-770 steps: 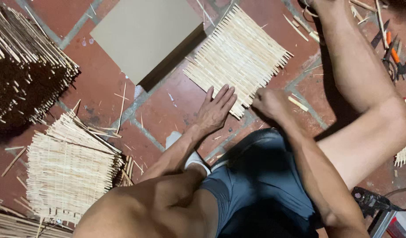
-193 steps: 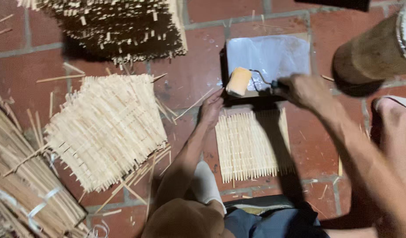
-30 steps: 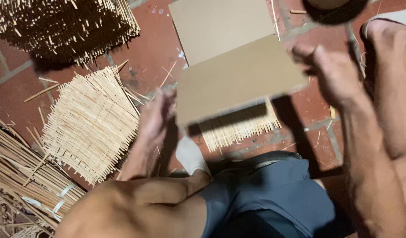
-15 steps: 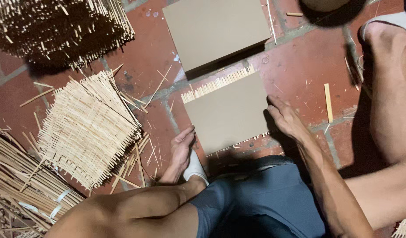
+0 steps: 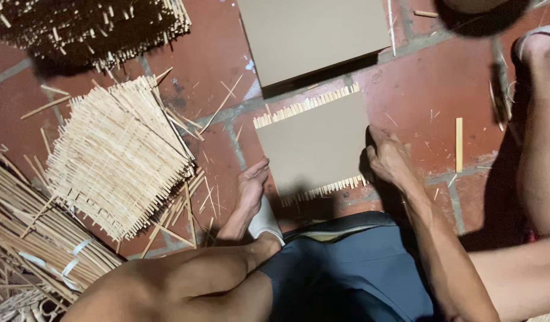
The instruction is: The person weaves thin bamboo strips into a square mat, applies glue to a cardboard backing using a roller, and presses the mat onto the backing. The person repeats this cycle for multiple mats, stacking the finished units.
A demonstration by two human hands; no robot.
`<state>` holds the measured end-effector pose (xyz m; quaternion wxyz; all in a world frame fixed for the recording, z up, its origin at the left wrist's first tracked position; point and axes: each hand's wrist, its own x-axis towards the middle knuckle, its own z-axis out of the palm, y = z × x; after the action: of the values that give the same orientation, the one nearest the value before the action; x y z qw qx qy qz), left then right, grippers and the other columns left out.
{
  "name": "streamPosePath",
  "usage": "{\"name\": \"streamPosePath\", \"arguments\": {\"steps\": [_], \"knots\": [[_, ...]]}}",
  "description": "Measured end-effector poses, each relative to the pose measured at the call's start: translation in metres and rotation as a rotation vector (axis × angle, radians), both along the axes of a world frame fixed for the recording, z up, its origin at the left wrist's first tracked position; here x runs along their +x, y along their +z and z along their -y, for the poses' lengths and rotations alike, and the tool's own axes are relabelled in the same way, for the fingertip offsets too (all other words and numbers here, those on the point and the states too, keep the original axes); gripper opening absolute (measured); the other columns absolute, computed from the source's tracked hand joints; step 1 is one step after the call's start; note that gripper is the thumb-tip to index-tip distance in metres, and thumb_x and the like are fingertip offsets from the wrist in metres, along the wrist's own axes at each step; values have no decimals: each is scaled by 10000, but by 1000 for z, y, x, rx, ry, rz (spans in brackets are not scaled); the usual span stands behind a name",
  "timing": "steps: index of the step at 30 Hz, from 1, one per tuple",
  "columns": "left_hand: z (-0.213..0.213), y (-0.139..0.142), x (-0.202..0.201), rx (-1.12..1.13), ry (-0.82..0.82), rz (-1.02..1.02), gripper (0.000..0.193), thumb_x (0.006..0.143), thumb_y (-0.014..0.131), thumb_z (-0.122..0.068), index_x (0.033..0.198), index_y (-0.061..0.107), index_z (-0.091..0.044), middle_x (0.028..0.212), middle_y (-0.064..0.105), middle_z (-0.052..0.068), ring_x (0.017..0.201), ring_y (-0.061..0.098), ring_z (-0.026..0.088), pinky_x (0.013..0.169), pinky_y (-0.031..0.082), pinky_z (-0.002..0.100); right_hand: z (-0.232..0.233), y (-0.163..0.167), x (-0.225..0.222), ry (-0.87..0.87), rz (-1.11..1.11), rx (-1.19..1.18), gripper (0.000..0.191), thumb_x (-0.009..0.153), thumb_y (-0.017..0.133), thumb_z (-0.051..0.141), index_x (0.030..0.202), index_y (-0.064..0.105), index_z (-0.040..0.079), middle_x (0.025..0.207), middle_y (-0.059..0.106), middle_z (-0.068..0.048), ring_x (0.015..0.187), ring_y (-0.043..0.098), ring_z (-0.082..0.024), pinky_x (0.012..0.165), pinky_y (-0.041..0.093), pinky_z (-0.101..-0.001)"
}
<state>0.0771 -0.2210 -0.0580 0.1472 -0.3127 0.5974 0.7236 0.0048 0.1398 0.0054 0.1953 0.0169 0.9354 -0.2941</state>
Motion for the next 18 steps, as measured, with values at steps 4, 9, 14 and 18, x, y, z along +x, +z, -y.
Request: {"name": "streamPosePath", "arguments": {"steps": [4, 9, 14, 18], "knots": [[-4, 10, -9, -50, -64, -39, 446, 941, 563, 13, 1380, 578, 89, 1346, 672, 180, 1221, 653, 205, 1025, 505, 289, 10, -22, -2, 192, 3, 362, 309, 994, 572, 201, 1198, 591, -30, 1079, 682, -242, 1148, 606, -417, 979, 411, -737], [-8, 47, -22, -219, -233, 92, 487, 936, 547, -17, 1421, 549, 25, 1245, 720, 166, 631, 600, 165, 498, 489, 315, 13, -53, -16, 69, -203, 342, 155, 986, 550, 71, 1030, 682, 2, 777, 661, -234, 761, 639, -380, 852, 482, -589], [-14, 57, -28, -217, -242, 102, 480, 979, 537, -72, 1453, 537, 1, 1160, 754, 184, 576, 530, 115, 461, 463, 283, 0, -52, -55, -214, -5, 64, 138, 918, 724, 100, 988, 685, -12, 779, 699, -169, 549, 637, -250, 506, 528, -409], [-8, 29, -26, -203, -205, 28, 479, 970, 539, -54, 1442, 552, 32, 1203, 747, 177, 737, 592, 123, 596, 486, 280, -13, -39, -75, -416, 281, -289, 187, 863, 785, 23, 1004, 681, -41, 825, 702, -173, 612, 649, -216, 540, 560, -370]]}}
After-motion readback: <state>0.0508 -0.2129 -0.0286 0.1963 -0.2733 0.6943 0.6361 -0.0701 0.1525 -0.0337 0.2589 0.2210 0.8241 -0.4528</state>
